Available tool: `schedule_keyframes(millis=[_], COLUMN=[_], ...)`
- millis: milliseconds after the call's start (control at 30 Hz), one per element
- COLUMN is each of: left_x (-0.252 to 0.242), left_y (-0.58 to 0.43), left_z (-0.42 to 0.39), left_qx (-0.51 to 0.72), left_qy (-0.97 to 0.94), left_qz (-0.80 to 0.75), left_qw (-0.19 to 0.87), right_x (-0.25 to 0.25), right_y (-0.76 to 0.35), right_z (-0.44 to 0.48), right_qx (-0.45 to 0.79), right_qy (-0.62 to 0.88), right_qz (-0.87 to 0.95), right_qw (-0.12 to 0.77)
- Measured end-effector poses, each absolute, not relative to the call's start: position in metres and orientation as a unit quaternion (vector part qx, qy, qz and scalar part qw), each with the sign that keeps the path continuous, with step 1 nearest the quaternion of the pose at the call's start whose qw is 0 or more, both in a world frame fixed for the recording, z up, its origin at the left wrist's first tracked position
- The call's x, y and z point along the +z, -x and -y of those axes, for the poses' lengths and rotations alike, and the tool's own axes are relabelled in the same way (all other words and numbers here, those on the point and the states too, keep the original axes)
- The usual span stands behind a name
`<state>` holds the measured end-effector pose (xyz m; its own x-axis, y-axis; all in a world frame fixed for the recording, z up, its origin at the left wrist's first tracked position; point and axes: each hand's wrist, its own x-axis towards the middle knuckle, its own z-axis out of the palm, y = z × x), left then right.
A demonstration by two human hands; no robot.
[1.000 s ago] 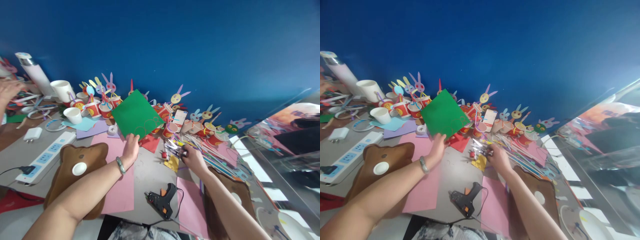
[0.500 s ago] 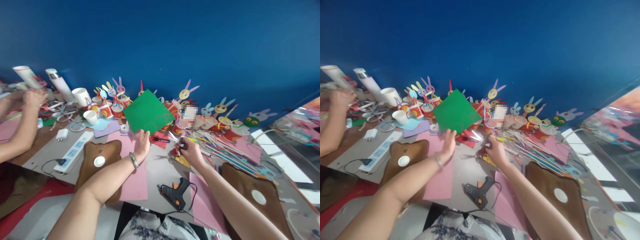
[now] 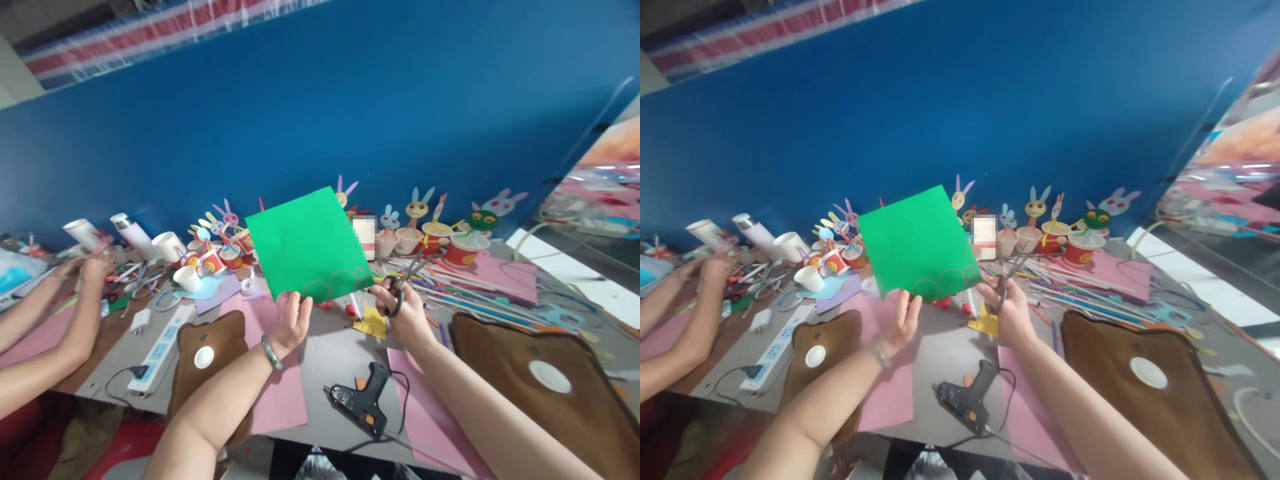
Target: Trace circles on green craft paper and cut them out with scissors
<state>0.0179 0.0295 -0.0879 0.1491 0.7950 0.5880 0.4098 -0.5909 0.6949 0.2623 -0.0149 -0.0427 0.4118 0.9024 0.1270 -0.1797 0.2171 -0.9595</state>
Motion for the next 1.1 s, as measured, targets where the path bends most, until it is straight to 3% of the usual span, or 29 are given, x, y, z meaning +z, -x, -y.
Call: schedule_keyframes(millis=[167,433,700,900,1100], left_x=[-0.078,-0.068,-0.059,-0.058,-0.048], left_y=[-0.023,-0.032,-0.038,-0.031,-0.027], left_z=[-0.031,-0.030,-0.030,-0.027,-0.020], left_qx=[0.495,0.486,0.510,0.534,0.563], left_qy=[-0.732,-0.681,-0.658,-0.681,-0.659], left_qz=[-0.396,-0.376,-0.370,-0.351,-0.354], left_qw=[0.249,0.398,0.412,0.358,0.351], right_x=[-0.043,-0.034,-0.030,-0.026,-0.025], right_y=[-0.270,-0.269,-0.267,-0.264,-0.262], right_z=[0.018,0.033,0.040,0.043,0.043], right_qx=[0.373,0.232,0.119,0.128,0.242], right_qy=[0.486,0.530,0.550,0.547,0.519], right_qz=[0.386,0.481,0.526,0.522,0.496], right_qw=[0.689,0.658,0.637,0.641,0.653])
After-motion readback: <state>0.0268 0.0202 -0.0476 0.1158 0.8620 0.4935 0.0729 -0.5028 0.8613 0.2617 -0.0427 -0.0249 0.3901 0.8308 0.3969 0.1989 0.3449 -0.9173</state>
